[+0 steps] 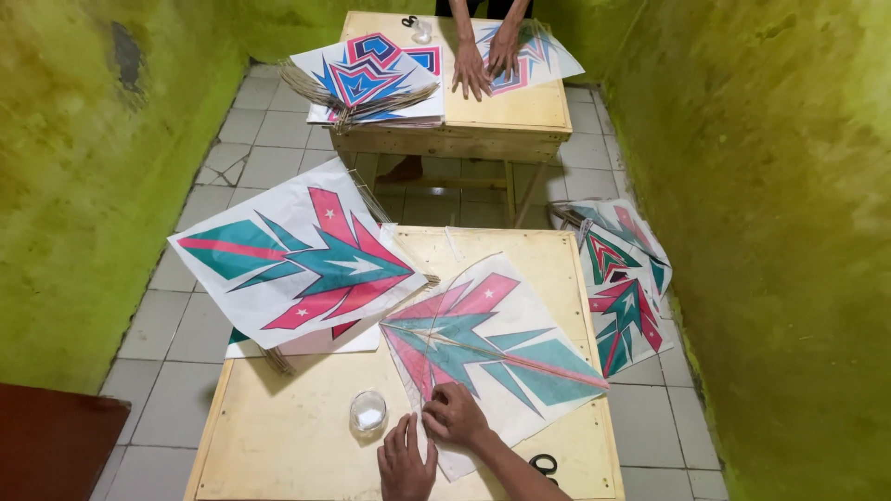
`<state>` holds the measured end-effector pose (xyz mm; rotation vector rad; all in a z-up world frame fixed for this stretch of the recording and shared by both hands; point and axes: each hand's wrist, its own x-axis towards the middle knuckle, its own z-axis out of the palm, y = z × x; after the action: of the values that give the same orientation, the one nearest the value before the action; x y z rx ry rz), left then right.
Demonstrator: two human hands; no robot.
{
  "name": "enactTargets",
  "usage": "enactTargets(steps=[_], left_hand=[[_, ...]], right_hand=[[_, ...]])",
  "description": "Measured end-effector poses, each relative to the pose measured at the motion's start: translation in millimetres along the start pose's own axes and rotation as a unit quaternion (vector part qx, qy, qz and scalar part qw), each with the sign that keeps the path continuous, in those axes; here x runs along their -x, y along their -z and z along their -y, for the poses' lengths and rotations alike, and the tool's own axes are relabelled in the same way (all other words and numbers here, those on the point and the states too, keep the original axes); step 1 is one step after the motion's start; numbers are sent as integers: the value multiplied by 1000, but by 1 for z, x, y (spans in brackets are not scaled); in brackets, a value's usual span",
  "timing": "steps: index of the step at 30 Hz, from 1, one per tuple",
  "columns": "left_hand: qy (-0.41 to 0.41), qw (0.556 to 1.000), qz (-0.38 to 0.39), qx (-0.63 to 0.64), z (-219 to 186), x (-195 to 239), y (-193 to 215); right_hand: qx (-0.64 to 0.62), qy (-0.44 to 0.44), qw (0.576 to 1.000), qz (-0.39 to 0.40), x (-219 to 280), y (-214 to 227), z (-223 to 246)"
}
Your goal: The person is finishing the assembly of kites by applying glue to the paper edges and pressing them onto the bamboo frames.
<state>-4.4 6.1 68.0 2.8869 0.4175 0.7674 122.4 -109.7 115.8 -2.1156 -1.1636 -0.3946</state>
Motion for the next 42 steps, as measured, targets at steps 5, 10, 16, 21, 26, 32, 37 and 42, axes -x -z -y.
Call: enactTargets(steps=[5,10,16,21,26,32,37,42], left_hand=[[3,1000,-16,-23,0,2,-7],[-8,999,-17,-31,1,3,-8],[-12,1000,-21,-16,1,4,-9],[-2,998,-62,-13,-1,0,-11],[-7,999,-33,-28,-2,0,-9],[-21,999,-13,-46,-1,1,-12],[-16,998,-25,-48,-2,2,-12],[-15,998,-46,-34,-1,3,-12]], right_hand=[[-6,-57,998,27,1,-2,-3],[5,-64,997,45,5,-6,-6],[2,-71,997,41,5,-5,-5],[-24,-40,999,8,0,3,-2],[-59,2,998,-17,5,0,-6],[-51,-38,998,31,-5,-2,-4],[-38,-74,994,76,3,-7,-3],[-53,-100,977,178,0,6,-4]])
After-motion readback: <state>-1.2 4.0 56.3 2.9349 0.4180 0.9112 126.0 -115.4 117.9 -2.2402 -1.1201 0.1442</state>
